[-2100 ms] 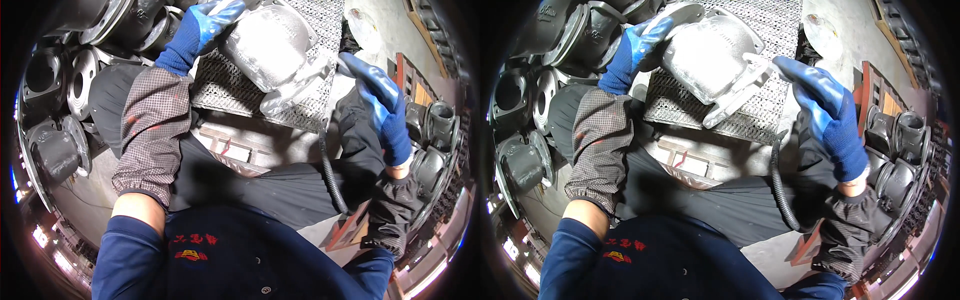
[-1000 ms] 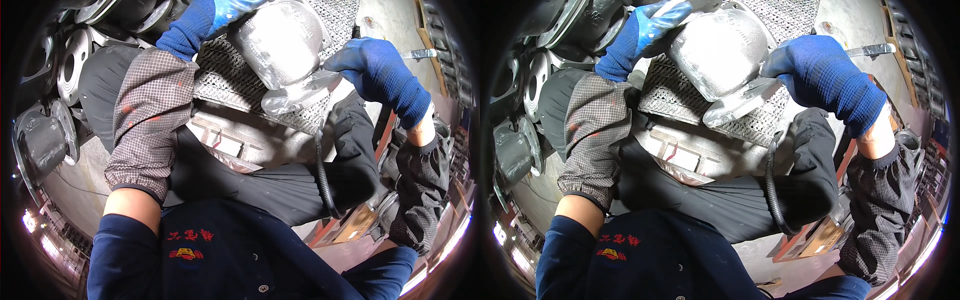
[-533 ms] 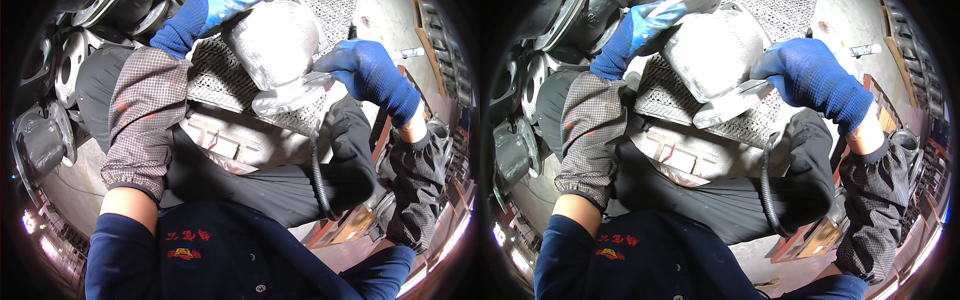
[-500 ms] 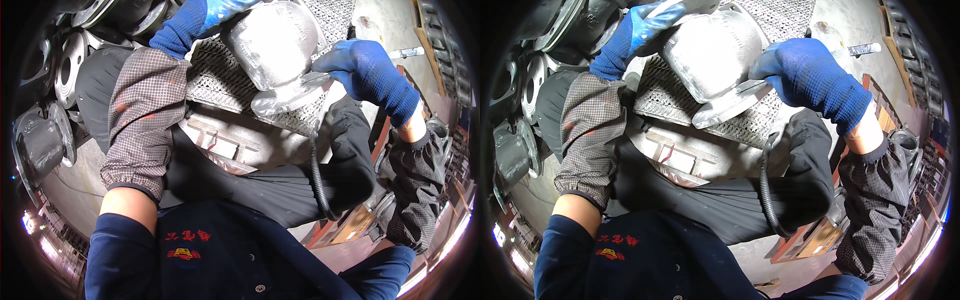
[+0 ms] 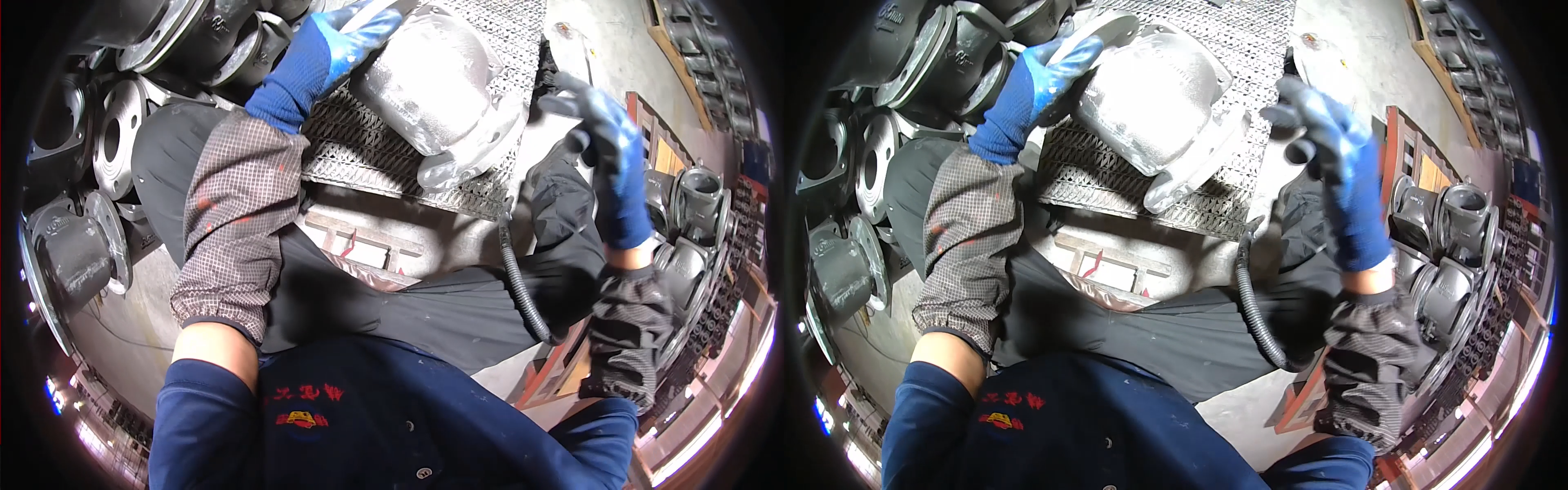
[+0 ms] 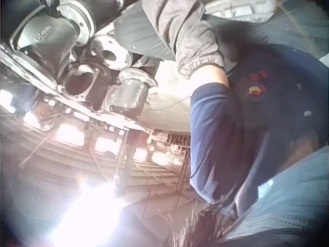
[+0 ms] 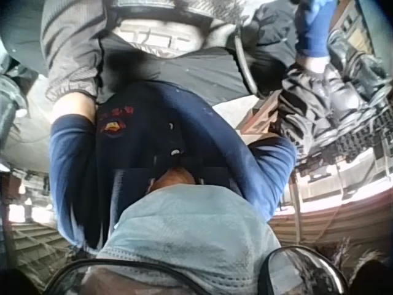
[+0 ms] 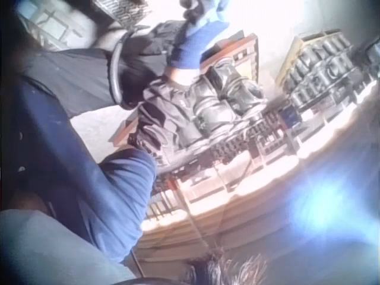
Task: The person uses a handheld rotary tool to grind the internal and external edges of a metal pipe fitting. They use their hands to rotate the metal part and position the tool inside the opening and around the flange.
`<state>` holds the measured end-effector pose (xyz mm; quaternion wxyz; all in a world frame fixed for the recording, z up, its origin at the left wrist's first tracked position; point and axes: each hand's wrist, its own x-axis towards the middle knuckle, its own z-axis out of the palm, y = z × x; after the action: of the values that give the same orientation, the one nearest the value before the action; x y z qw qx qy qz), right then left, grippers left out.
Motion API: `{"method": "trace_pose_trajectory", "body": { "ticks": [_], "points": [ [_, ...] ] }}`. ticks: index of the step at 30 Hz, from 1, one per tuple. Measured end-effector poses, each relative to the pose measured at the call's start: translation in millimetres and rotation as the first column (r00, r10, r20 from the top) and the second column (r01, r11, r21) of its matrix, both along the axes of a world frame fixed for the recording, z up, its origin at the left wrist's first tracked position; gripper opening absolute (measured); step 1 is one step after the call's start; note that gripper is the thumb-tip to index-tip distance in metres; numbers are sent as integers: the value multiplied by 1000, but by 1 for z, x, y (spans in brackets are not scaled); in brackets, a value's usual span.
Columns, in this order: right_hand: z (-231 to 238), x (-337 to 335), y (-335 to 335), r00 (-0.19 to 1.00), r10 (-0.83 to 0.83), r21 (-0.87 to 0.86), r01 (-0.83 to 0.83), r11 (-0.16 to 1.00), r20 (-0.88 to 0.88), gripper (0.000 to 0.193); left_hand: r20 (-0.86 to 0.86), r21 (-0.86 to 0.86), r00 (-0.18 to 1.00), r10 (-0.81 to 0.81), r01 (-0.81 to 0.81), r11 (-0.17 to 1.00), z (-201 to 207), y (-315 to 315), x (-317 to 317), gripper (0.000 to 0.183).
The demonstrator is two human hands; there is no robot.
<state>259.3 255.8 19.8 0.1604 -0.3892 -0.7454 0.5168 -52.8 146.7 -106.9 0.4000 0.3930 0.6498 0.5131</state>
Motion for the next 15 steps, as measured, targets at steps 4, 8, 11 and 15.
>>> {"method": "trace_pose_trajectory", "body": {
  "ticks": [4,8,11,15],
  "points": [
    [-41,-9,-52,871,-466,-315,492,812,159,41,61,49,979,194,-197,979,31,-12,35,38],
    [-93,-17,-65,887,-396,-151,369,917,-237,43,-193,7,963,190,-192,981,24,-14,32,46],
    [-117,-14,-45,884,-333,-215,273,938,-330,44,-202,-108,951,233,-258,960,21,-10,32,46],
    [-143,-25,-24,630,-454,-495,124,860,-631,40,-943,-115,329,-47,-189,975,29,-8,34,57]
  ]
}}
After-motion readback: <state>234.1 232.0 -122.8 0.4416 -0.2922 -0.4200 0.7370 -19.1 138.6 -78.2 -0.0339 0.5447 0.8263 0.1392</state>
